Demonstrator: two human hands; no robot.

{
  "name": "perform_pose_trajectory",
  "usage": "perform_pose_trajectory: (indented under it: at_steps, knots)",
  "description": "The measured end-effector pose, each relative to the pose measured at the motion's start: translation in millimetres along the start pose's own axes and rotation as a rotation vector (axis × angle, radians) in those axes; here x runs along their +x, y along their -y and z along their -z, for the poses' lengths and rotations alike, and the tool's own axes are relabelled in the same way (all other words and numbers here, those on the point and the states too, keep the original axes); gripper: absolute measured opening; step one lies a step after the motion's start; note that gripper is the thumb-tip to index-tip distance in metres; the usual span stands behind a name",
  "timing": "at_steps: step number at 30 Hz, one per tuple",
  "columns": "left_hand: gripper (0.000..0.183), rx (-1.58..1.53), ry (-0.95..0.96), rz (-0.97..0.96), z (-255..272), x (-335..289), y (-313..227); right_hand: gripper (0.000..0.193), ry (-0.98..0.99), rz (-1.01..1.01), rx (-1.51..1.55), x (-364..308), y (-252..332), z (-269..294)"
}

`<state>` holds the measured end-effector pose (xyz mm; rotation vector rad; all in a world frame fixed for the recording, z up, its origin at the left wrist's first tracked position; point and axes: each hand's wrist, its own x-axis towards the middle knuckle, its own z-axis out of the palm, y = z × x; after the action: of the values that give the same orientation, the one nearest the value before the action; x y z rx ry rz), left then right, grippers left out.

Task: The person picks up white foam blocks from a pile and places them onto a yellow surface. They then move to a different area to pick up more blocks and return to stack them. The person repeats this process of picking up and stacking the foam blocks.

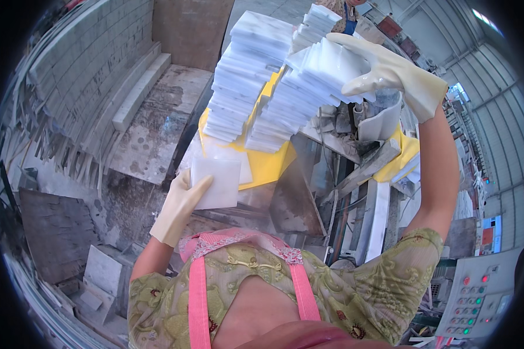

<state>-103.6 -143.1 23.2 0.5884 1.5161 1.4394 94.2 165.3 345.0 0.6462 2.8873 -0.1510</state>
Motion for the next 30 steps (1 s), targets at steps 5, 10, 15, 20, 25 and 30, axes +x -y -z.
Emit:
perform_pose_trajectory:
  at_steps: [5, 10, 15, 20, 25, 30]
  knots:
    - [0.033, -0.055, 0.026, -0.081, -6, -1, -6, 0.104, -0.069, -0.075, -0.058, 6, -6, -8]
    - [0.033, -0.106, 0.027, -0.055, -4, -5, -2, 0.101, -0.104, -0.083, 0.060, 9, -10, -14]
    - [0.035, -0.031, 0.037, -0.063, 1, 10, 8, 0.094, -0.173, -0.082, -0.137, -1, -7, -27]
    - [0.038, 0.017, -0.010, -0.140, 10, 10, 21, 0.083, -0.543, 0.115, -0.207, -60, 23, -78]
    - [0.034, -0.015, -0.176, 0.013, 26, 7, 33, 0.072, -0.370, 0.326, 0.233, -77, 70, -220]
    - [0.038, -0.042, -0.180, 0.044, 38, 8, 40, 0.073, -0.353, 0.343, 0.203, 48, 88, -375]
